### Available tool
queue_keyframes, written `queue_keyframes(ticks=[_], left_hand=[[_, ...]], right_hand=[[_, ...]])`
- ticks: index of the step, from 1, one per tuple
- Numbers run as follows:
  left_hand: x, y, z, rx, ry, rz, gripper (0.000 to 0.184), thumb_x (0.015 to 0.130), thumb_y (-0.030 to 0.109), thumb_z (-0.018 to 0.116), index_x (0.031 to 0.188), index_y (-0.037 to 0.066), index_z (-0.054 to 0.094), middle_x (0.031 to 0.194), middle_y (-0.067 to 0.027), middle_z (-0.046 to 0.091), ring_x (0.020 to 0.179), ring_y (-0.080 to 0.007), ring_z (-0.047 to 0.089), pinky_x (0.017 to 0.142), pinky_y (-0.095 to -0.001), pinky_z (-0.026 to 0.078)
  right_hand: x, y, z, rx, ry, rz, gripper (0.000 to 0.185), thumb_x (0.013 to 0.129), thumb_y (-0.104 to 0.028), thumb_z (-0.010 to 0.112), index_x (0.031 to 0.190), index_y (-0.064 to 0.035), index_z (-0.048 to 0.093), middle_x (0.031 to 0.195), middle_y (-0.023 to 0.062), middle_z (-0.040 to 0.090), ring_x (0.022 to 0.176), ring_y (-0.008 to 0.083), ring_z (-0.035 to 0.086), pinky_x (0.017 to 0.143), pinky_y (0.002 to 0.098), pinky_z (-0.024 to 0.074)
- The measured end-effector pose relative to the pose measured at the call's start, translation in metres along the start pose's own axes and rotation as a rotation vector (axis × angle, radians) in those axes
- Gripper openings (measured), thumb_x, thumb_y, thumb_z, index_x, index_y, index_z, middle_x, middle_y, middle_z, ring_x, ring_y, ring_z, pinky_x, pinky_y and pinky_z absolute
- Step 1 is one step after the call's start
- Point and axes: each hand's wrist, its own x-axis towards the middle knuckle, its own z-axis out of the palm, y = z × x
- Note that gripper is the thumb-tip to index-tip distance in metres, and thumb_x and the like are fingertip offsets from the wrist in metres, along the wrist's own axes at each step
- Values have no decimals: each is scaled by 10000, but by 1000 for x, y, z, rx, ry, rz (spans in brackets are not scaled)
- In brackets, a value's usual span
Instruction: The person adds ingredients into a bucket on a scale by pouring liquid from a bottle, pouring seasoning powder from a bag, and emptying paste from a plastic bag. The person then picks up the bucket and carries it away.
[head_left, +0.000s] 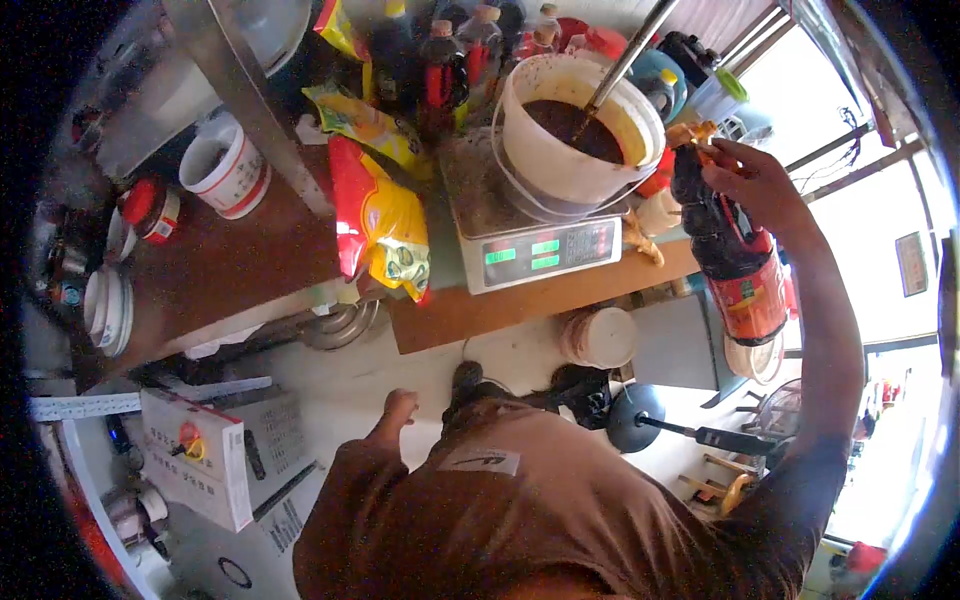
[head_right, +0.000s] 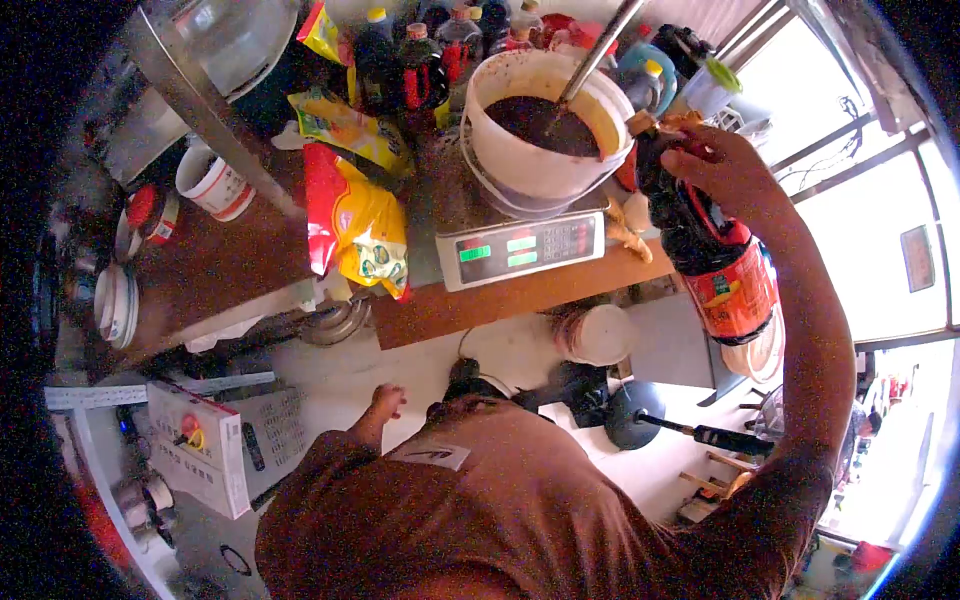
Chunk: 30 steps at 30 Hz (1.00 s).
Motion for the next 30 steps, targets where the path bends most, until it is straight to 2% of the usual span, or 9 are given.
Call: queue_keyframes(ticks=[4,8,11,15,17,21,23,26,30], left_hand=[[-11,-3,-11,-102,2,-89,296,864,279,571,1034,36,569,879,-96,629,796,-202,635,536,-401,526],[-5,2,-16,-12,-41,-54,319,852,272,559,1014,-1,585,870,-132,657,758,-245,644,512,-397,567],[-5,10,-15,-40,-5,-47,319,851,266,559,1022,-2,593,852,-129,654,727,-251,640,508,-396,565],[2,18,-10,-47,20,-2,342,857,287,548,1024,-7,598,839,-139,658,651,-247,627,485,-377,555],[9,16,-9,-56,-24,5,365,866,323,537,1017,-4,595,837,-138,654,622,-237,615,476,-364,544],[11,17,-11,-20,-61,-3,384,872,352,531,1015,1,595,801,-135,654,600,-229,604,468,-368,531],[6,18,-12,28,-15,-28,388,856,375,551,953,3,600,727,-114,636,573,-234,589,447,-371,504],[10,12,-15,34,-29,-120,398,846,423,592,944,37,576,604,-91,551,459,-228,494,441,-401,438],[7,-1,-22,81,-61,-64,374,823,392,600,862,23,557,620,-100,544,492,-236,508,448,-395,449]], right_hand=[[2,-33,-5,-158,-95,201,423,840,-307,663,1106,16,599,854,72,659,731,127,623,679,272,527],[13,-11,-7,-185,-71,37,432,827,-323,670,1069,30,612,851,76,663,756,129,613,705,295,510],[19,-3,-11,-158,-125,84,597,799,-322,705,1251,22,520,915,97,642,749,120,589,628,252,495],[17,-18,-12,-156,-153,157,610,781,-327,720,1246,17,526,947,114,641,765,127,591,642,262,499],[12,-36,-7,-234,-107,213,400,806,-302,687,1061,2,634,866,90,675,791,140,614,737,300,502],[21,-21,-11,-272,-132,110,407,798,-302,690,1057,7,632,862,88,676,778,146,620,737,309,507],[26,-15,-14,-358,-157,150,612,762,-365,701,1217,18,552,985,132,646,820,158,604,688,280,503],[27,-25,-12,-368,-198,208,626,752,-367,706,1220,19,549,991,136,647,848,176,608,712,286,503],[26,-31,-10,-379,-182,184,634,749,-367,707,1220,26,545,990,135,648,836,176,608,713,285,503]])
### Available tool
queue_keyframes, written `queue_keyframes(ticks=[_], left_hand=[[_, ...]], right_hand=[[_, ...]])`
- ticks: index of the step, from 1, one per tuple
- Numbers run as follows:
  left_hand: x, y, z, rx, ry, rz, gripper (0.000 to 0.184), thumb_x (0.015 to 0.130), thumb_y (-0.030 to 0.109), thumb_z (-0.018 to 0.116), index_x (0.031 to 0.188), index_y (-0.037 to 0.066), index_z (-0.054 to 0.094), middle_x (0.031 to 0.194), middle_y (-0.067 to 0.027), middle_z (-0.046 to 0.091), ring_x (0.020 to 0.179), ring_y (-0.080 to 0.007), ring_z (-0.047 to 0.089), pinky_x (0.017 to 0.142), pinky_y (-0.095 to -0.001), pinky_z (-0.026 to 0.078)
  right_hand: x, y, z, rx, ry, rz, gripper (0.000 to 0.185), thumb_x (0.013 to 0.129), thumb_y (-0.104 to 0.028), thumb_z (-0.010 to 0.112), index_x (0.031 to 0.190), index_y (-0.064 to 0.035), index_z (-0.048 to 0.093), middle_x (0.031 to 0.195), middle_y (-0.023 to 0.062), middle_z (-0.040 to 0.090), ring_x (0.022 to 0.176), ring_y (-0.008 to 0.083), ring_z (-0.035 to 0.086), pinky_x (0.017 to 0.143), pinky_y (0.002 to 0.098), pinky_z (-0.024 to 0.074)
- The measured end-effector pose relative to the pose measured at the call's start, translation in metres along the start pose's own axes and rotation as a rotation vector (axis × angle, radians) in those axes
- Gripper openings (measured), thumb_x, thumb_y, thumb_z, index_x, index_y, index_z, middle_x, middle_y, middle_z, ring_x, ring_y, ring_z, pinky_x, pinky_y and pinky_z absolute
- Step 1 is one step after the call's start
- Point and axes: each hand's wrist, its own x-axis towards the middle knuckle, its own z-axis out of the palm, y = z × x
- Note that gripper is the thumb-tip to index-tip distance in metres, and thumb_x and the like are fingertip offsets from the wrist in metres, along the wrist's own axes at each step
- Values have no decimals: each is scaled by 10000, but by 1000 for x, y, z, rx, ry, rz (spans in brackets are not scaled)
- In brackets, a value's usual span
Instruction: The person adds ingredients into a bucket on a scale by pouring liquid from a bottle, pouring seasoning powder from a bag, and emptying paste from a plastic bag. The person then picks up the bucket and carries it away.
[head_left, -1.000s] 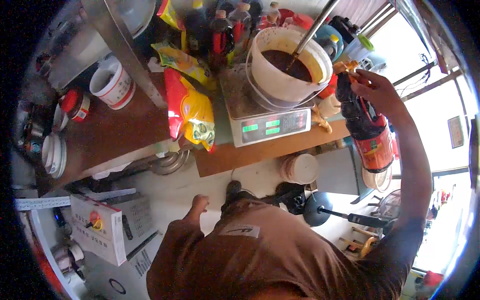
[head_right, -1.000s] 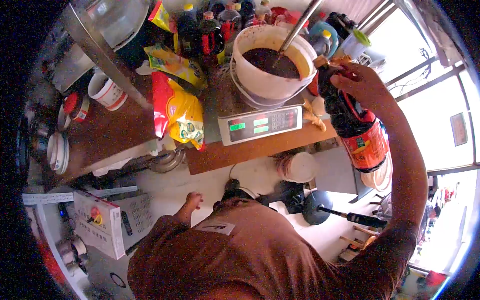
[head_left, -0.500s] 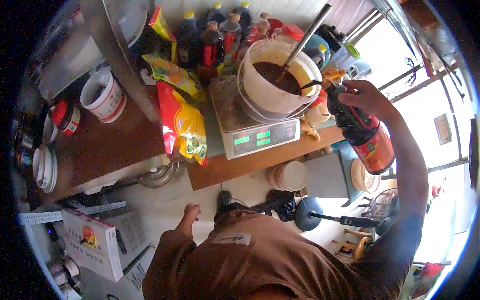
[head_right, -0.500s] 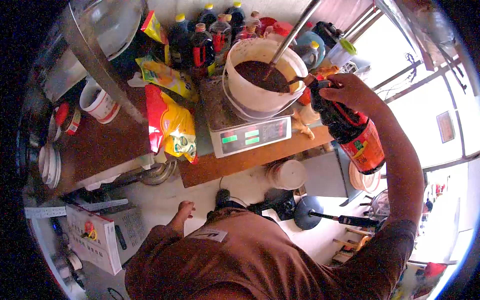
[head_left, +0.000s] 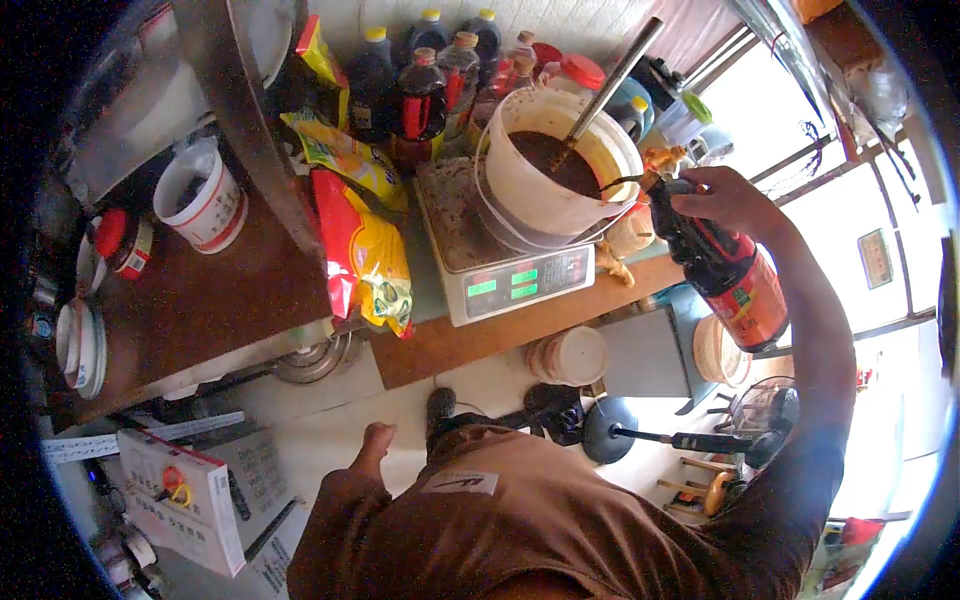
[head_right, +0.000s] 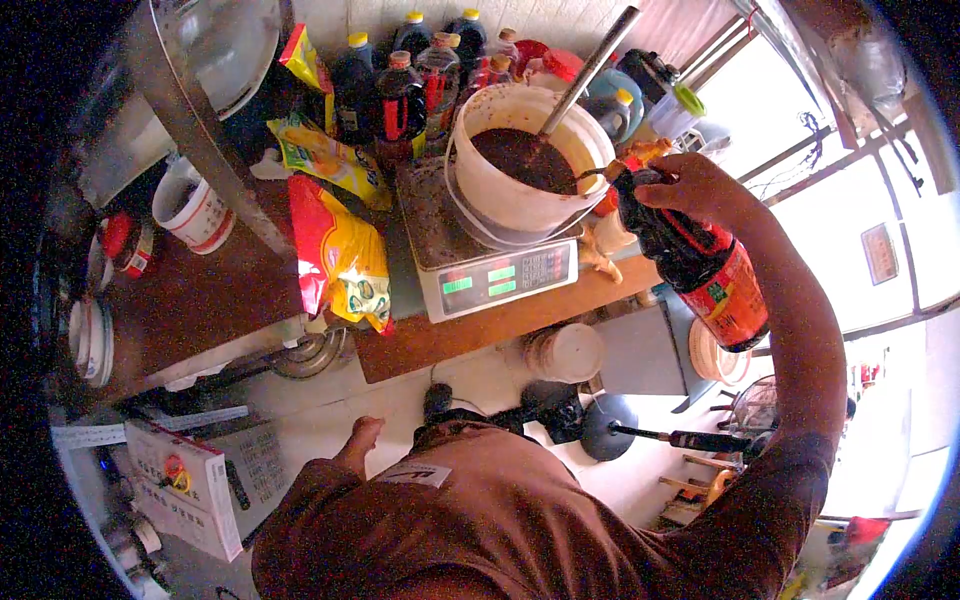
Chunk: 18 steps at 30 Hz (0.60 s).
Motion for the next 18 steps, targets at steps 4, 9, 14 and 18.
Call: queue_keyframes(ticks=[4,9,14,18], left_hand=[[3,-2,1,86,17,47,254,796,264,560,827,12,558,650,-121,555,519,-254,551,448,-390,467],[26,-9,10,165,48,-34,162,774,150,538,853,10,560,679,-150,581,521,-268,580,433,-386,469],[29,-13,14,17,20,80,243,703,47,649,845,69,454,624,-79,469,497,-213,507,367,-332,375],[44,-24,14,-69,-52,129,328,663,0,678,819,100,407,588,-48,415,433,-196,450,339,-333,335]], right_hand=[[2,-1,0,95,-47,20,650,746,-359,707,1236,30,531,994,141,645,825,174,608,683,285,506],[-5,-20,-3,39,-43,55,647,746,-353,704,1246,20,530,1024,145,641,830,186,613,667,290,515],[-2,-16,-2,3,-15,58,650,743,-361,708,1246,11,535,1068,146,636,894,227,625,724,315,528],[3,-10,3,4,38,-15,442,786,-335,715,1061,2,638,898,107,679,766,172,637,715,312,519]])
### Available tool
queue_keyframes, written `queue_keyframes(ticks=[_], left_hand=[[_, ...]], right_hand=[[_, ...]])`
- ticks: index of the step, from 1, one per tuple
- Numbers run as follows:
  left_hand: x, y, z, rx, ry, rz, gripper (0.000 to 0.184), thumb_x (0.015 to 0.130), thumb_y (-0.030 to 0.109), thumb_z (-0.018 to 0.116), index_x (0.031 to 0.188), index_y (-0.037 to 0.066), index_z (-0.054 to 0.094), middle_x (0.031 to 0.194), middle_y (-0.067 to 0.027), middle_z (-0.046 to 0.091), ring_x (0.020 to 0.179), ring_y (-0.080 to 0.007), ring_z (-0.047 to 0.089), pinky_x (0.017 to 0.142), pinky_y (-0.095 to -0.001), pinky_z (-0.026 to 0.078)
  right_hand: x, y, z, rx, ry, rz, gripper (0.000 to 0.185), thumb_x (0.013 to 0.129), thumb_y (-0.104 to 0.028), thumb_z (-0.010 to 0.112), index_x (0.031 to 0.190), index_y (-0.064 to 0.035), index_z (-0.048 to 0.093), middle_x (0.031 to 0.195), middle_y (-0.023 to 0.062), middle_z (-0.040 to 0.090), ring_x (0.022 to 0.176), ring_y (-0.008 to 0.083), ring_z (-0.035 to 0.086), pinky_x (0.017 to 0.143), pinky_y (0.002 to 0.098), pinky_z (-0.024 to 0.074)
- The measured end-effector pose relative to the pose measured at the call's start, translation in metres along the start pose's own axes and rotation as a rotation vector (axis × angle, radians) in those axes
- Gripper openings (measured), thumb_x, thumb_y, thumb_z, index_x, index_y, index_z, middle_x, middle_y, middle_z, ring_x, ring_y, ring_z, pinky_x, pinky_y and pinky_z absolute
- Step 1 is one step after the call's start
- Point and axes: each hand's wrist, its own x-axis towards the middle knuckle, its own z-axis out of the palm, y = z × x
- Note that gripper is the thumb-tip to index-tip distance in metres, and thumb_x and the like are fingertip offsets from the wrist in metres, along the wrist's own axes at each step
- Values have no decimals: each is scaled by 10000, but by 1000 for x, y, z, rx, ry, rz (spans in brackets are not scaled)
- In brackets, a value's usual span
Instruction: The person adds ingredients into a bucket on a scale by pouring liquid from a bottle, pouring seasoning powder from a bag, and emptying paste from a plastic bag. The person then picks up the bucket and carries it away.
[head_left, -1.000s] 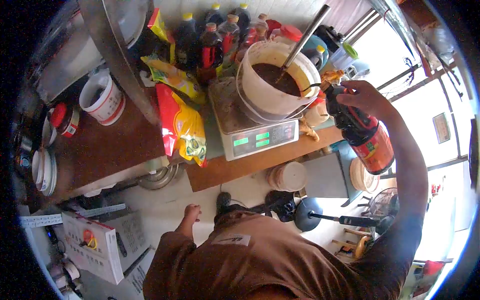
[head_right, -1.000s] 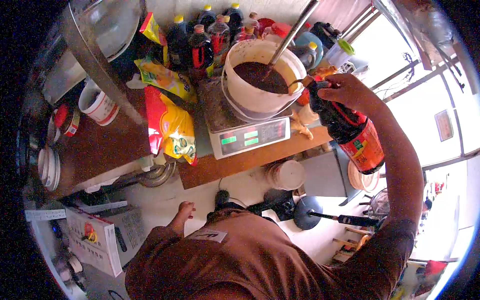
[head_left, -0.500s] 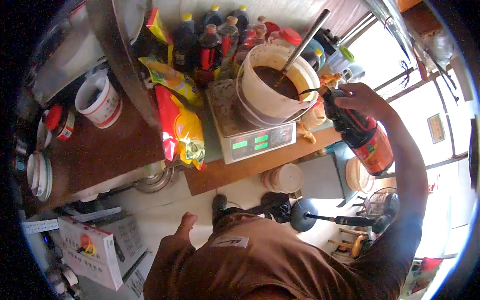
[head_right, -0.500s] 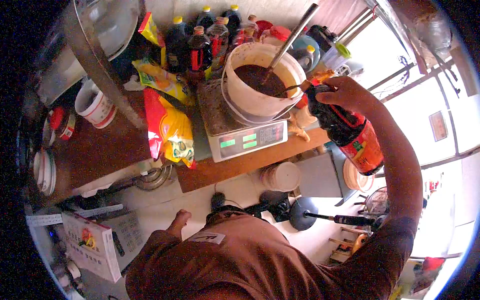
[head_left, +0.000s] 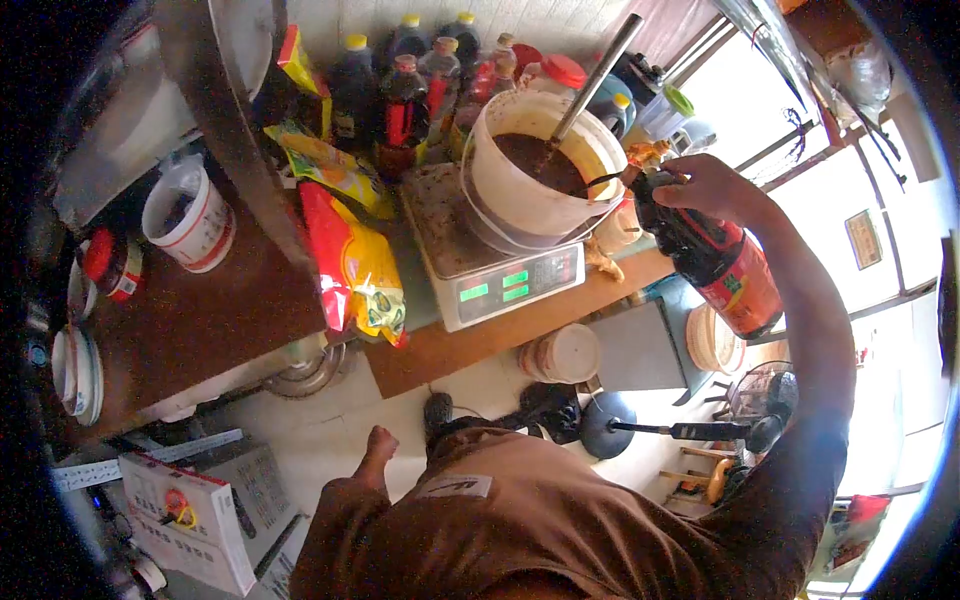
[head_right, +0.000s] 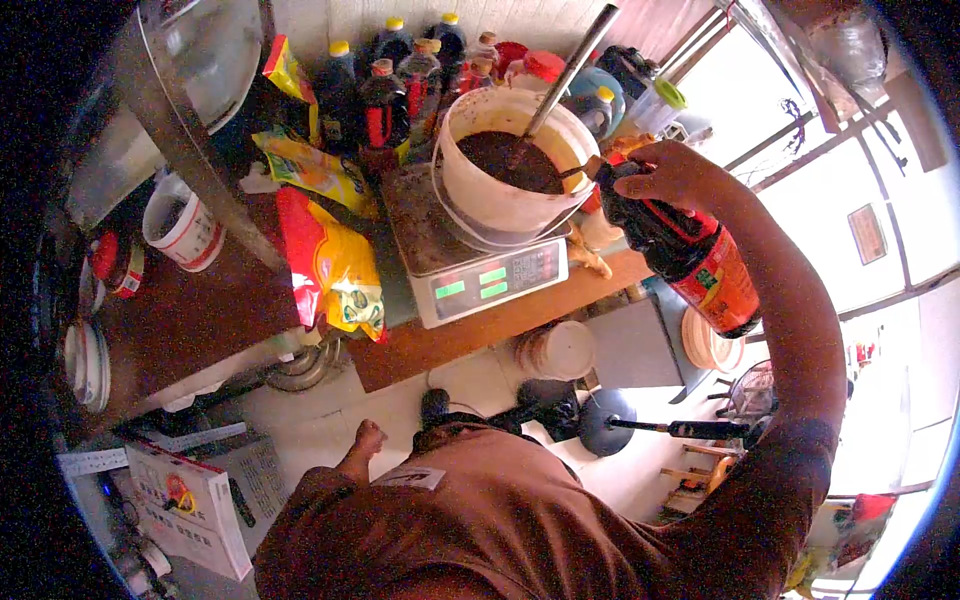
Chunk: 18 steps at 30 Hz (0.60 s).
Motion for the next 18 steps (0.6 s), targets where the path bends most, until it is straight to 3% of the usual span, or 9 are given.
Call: queue_keyframes(ticks=[2,3,5,8,9,11,14,18], left_hand=[[21,-24,-1,-79,124,88,192,669,34,645,787,57,496,643,-98,557,504,-243,578,393,-369,455],[14,-17,-3,-80,126,88,192,669,34,645,787,57,496,643,-98,557,504,-243,578,393,-369,455],[-5,-1,-7,-118,237,39,184,663,43,666,790,51,534,649,-105,580,501,-241,591,406,-363,483],[4,-15,-20,-26,208,142,174,675,56,671,813,28,568,649,-120,591,505,-237,603,427,-366,515],[-1,-10,-21,-29,207,142,174,675,56,671,813,28,568,649,-120,591,505,-237,603,427,-366,515],[-10,1,-24,-143,115,-51,157,714,83,661,803,-3,565,622,-114,575,481,-227,591,432,-364,532],[-17,7,-17,-208,193,-115,174,750,115,652,705,-10,539,552,-101,534,435,-215,565,376,-357,486],[-31,20,-15,-248,186,-45,222,765,137,657,655,-4,525,506,-95,506,385,-210,527,340,-353,444]], right_hand=[[-6,-15,-1,-103,25,-7,428,788,-342,710,1047,-7,646,892,111,679,766,175,637,737,319,513],[-5,-16,-2,-103,25,-9,428,788,-342,710,1047,-7,646,892,111,679,766,175,637,737,319,513],[-1,-18,-4,-67,-77,110,654,736,-375,707,1232,18,544,1084,157,630,963,232,614,838,320,495],[3,-12,-5,-87,-103,67,670,732,-393,701,1232,24,541,1086,173,627,993,247,606,854,323,488],[2,-14,-5,-89,-103,66,670,732,-393,701,1232,24,541,1086,173,627,993,247,606,854,323,488],[-2,-16,-4,-57,-86,43,698,727,-409,700,1241,31,530,1105,189,617,1018,262,598,879,328,477],[-5,-21,-7,-134,-75,76,713,725,-421,702,1242,38,527,1139,202,601,1029,278,595,895,334,470],[-5,-21,-8,-131,-92,90,730,722,-434,706,1244,42,523,1164,205,587,1049,285,585,910,340,461]])
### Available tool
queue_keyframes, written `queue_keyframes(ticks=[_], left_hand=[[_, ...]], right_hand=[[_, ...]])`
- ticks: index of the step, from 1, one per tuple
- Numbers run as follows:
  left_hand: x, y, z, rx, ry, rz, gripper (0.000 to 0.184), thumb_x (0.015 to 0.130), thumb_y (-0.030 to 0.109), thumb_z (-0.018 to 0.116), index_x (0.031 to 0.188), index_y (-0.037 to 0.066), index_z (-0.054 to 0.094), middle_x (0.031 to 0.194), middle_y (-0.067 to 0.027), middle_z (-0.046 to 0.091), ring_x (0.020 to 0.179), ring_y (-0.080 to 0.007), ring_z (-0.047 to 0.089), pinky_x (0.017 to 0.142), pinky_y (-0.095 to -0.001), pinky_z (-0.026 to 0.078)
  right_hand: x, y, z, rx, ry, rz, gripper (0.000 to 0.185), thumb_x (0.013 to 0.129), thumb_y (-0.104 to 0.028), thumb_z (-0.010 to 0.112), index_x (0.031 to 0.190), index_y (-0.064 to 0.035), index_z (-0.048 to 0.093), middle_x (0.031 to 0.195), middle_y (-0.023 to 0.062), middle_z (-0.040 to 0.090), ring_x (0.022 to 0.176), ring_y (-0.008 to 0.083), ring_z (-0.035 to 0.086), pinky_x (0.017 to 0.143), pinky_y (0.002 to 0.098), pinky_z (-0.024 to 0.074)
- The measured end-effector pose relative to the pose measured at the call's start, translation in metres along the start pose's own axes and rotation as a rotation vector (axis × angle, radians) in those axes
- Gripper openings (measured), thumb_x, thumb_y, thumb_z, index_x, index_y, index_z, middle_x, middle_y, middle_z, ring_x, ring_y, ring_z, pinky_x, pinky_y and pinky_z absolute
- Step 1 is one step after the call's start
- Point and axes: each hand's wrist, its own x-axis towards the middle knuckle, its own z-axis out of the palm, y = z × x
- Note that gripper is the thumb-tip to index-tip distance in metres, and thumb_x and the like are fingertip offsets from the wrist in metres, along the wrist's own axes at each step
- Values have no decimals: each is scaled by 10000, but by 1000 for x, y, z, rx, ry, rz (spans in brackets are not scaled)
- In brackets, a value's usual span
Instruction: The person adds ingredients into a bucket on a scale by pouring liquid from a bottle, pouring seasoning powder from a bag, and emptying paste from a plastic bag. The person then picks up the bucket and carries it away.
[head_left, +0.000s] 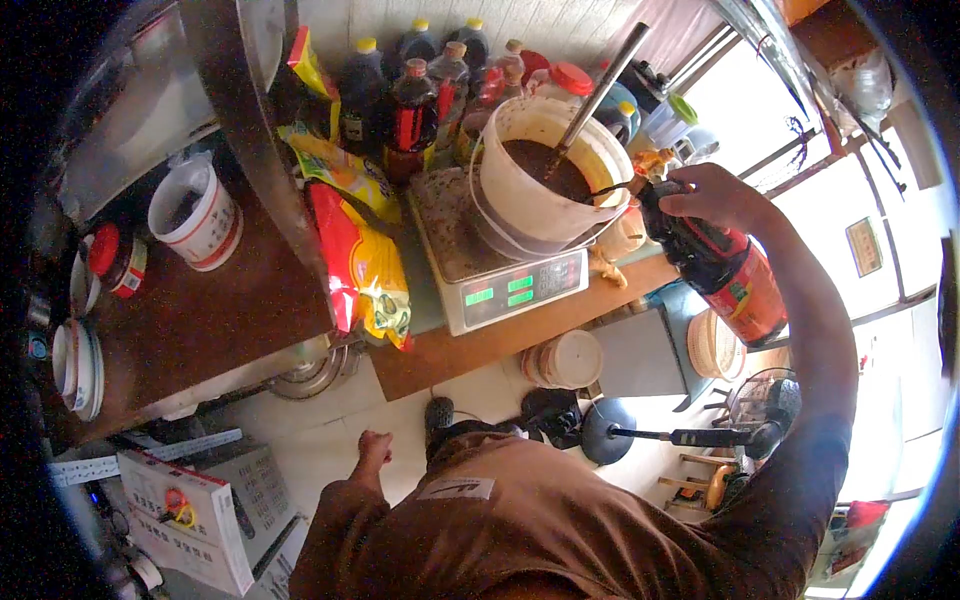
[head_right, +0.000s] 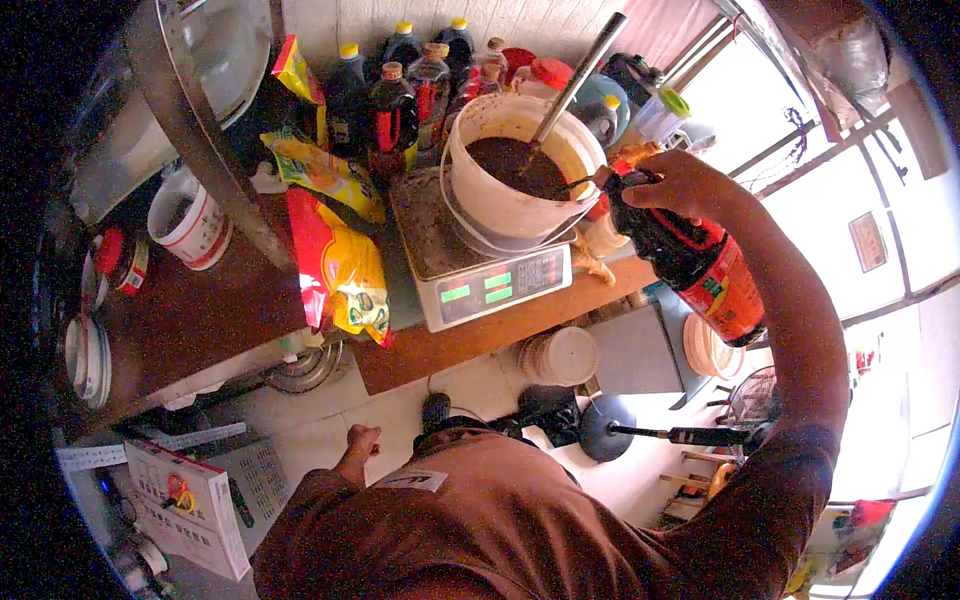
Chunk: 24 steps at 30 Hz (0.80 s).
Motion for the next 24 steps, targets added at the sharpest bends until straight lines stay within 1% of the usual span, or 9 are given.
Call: queue_keyframes(ticks=[3,5,9,11,15,17,21,23,24], left_hand=[[-10,15,7,-8,22,28,244,762,146,677,651,-7,522,480,-92,496,367,-209,513,327,-353,429],[-11,18,10,-23,34,17,272,753,166,710,668,-10,521,497,-98,521,376,-208,526,331,-351,437],[-1,10,10,-34,-4,14,297,742,183,739,668,-5,522,512,-110,544,386,-211,538,333,-352,438],[5,4,11,49,2,3,307,730,197,758,702,-8,531,537,-124,567,403,-210,552,353,-349,455],[2,4,7,171,19,29,311,718,202,770,738,-5,539,562,-121,581,431,-207,571,386,-341,481],[-1,8,5,219,-16,18,316,707,203,781,755,1,543,576,-114,588,447,-203,579,410,-331,495],[5,4,8,235,-13,31,303,711,205,778,753,9,550,582,-108,589,447,-199,576,409,-323,491],[4,4,10,138,-27,22,286,756,141,733,753,33,468,546,-70,491,412,-187,503,338,-337,409],[4,4,10,141,-28,22,286,756,141,733,753,33,468,546,-70,491,412,-187,503,338,-337,409]], right_hand=[[3,6,1,2,-13,-16,731,724,-440,706,1243,42,523,1160,206,588,1049,289,584,905,342,463],[3,8,3,-82,96,-102,413,796,-334,687,1040,-3,644,874,121,673,800,199,637,773,336,505],[7,10,4,-17,70,-108,401,798,-321,688,1042,-7,641,864,113,674,785,196,637,767,338,509],[9,11,4,1,48,-109,401,799,-325,689,1042,-10,640,862,110,675,790,192,634,766,337,508],[12,14,3,50,10,-142,400,801,-326,688,1039,-9,640,858,107,675,782,189,636,759,336,507],[14,15,4,-34,44,-195,405,803,-326,684,1042,-3,636,846,102,674,762,187,635,749,342,507],[11,9,2,-74,56,-175,405,804,-331,679,1029,3,633,847,106,674,763,195,635,744,345,505],[13,7,-1,-49,-15,-45,596,745,-373,718,1188,2,583,1012,165,645,889,227,634,759,321,515],[15,9,0,-48,-15,-42,596,745,-373,718,1188,2,583,1012,165,645,889,227,634,759,321,515]])
